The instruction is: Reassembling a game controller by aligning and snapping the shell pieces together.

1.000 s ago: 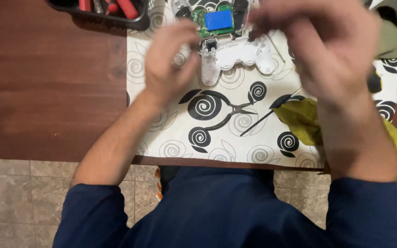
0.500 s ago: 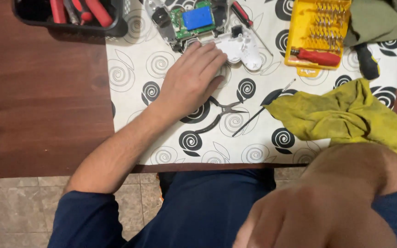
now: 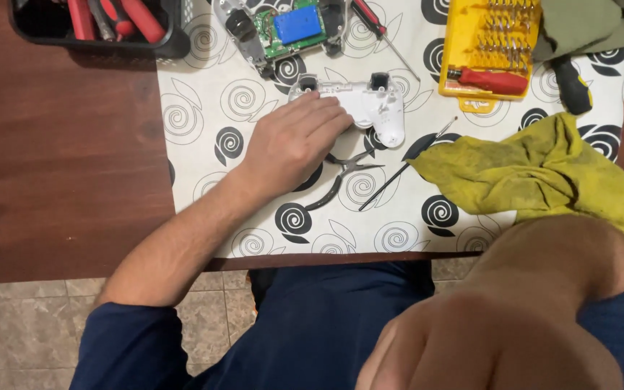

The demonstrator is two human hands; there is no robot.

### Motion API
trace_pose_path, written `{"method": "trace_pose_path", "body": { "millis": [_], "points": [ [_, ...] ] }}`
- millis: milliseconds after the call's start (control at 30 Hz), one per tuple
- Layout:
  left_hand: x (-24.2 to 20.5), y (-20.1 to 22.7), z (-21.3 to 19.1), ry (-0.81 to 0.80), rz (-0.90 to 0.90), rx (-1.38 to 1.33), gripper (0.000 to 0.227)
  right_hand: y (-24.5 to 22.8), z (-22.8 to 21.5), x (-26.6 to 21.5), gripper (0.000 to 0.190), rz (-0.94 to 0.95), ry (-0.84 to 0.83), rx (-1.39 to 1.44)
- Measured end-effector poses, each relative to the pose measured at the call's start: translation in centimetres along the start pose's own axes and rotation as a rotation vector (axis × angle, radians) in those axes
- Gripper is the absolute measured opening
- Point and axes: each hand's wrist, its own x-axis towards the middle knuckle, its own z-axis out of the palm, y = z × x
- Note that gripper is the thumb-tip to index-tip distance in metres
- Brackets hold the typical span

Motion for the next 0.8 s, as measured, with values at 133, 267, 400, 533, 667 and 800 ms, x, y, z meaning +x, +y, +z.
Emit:
{"method": "trace_pose_path", "body": {
  "millis": [133,267,400,533,667,800],
  "points": [
    [0.3,0.2,-0.8,0.005,0.014,-0.002,0.016,0.5,-0.2,-1.0,0.020,-0.075,-0.001,-0.050],
    [0.1,0.2,-0.2,0.018,0.004,0.003,0.014,0.9,0.0,-1.7,0.016,-0.140,-0.024,-0.084],
    [-0.1,0.0,0.0,0.019,0.015,0.004,0.015,1.6,-0.3,-1.8,0.012,-0.223,-0.054,-0.132],
    [-0.1,-0.4,-0.1,0.041,0.065,0.032,0.019,4.0,-2.5,3.6,0.011,-0.307,-0.064,-0.183],
    [0.8,-0.3,-1.5,0.019,-0.015,-0.259,0.020,6.4,-6.4,7.7,0.014,-0.390,-0.090,-0.259],
    [1.8,-0.1,-2.1,0.009,0.122,-0.048,0.020,11.4,-9.0,4.5,0.038,-0.194,0.179,-0.755]
  ]
}}
